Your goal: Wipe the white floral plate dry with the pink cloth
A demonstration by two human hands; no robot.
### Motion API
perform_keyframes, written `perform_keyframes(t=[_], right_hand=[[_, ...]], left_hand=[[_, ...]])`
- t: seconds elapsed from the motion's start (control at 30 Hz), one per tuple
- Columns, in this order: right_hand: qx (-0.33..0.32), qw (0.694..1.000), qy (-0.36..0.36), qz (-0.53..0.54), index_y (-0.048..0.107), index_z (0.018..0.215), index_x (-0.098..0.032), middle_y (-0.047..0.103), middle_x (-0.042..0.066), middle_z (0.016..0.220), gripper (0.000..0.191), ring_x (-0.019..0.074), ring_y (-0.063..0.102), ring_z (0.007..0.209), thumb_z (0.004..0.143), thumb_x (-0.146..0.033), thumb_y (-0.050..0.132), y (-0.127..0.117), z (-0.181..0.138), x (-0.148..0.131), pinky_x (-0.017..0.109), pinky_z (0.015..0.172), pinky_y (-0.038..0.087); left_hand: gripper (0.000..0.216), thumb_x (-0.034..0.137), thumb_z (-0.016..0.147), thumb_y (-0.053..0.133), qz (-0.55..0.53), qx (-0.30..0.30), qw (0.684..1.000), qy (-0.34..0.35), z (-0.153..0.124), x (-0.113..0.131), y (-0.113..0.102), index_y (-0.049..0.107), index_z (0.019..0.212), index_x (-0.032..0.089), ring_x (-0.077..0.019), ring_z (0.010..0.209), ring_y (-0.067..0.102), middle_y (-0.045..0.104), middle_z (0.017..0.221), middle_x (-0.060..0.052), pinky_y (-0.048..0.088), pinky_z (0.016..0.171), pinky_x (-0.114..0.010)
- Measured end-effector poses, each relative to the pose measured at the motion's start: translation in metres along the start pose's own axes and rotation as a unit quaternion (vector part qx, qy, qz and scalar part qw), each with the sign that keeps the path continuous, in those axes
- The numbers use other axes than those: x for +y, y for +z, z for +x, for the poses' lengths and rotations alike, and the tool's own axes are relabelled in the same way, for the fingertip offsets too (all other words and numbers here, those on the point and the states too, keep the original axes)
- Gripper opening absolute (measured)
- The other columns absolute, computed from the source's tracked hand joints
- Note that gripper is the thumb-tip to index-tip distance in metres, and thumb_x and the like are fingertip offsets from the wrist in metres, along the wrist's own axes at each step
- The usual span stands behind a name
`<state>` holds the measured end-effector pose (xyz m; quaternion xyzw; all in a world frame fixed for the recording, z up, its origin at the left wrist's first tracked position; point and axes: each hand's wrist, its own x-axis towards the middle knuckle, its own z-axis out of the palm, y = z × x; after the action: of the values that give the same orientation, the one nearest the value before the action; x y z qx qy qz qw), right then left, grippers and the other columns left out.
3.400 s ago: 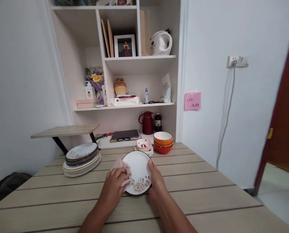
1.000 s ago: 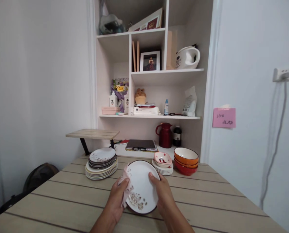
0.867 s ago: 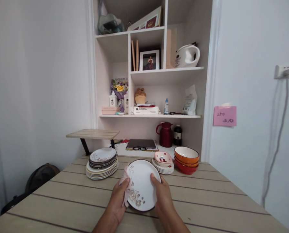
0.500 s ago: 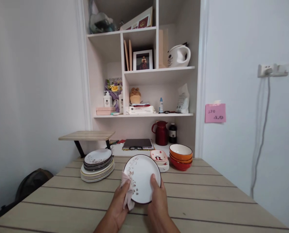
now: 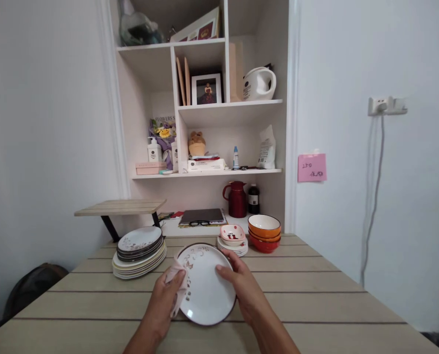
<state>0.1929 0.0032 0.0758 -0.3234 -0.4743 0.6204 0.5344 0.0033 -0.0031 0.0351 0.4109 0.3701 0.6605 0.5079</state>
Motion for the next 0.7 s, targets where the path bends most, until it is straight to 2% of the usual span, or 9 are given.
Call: perform_keyframes(t=[0.17,0.33,0.43,0.7], right_hand=[[0.042,0.998,-0.008,-0.049,0.061,0.116,-0.026,0.074,0.005,0.096,0.053,0.0232,0.067,0.076,0.068,-0.045,0.074,-0.002,0.003,0.0,0.034,0.065,0.051],[0.082,0.994,-0.07,-0.017,0.065,0.111,-0.023,0.075,0.005,0.094,0.049,0.0223,0.067,0.075,0.068,-0.045,0.074,0.005,0.006,0.012,0.032,0.066,0.051],[0.118,0.99,-0.076,0.031,0.063,0.117,-0.023,0.075,0.006,0.096,0.056,0.0232,0.068,0.075,0.067,-0.044,0.075,0.011,0.008,0.017,0.033,0.066,0.052],[0.233,0.95,-0.074,0.195,0.054,0.128,-0.025,0.077,0.003,0.089,0.077,0.0243,0.071,0.075,0.058,-0.042,0.081,0.02,0.013,0.027,0.036,0.069,0.057]], left_hand=[[0.048,0.041,0.068,0.08,0.058,-0.026,0.998,0.013,-0.003,-0.001,0.003,0.068,0.104,0.012,-0.0232,0.081,0.069,0.074,0.09,-0.011,0.053,0.071,-0.029],[0.054,0.042,0.07,0.079,-0.004,0.021,1.0,0.006,-0.002,-0.004,0.007,0.063,0.113,0.014,-0.0244,0.086,0.07,0.074,0.095,-0.012,0.054,0.075,-0.031],[0.06,0.041,0.071,0.078,-0.064,0.027,0.998,-0.012,-0.002,-0.006,0.012,0.058,0.122,0.016,-0.0245,0.09,0.07,0.073,0.101,-0.012,0.055,0.079,-0.033],[0.067,0.047,0.067,0.08,-0.129,0.004,0.989,-0.069,-0.011,-0.016,0.029,0.06,0.123,0.016,-0.0279,0.091,0.071,0.074,0.099,-0.013,0.057,0.079,-0.035]])
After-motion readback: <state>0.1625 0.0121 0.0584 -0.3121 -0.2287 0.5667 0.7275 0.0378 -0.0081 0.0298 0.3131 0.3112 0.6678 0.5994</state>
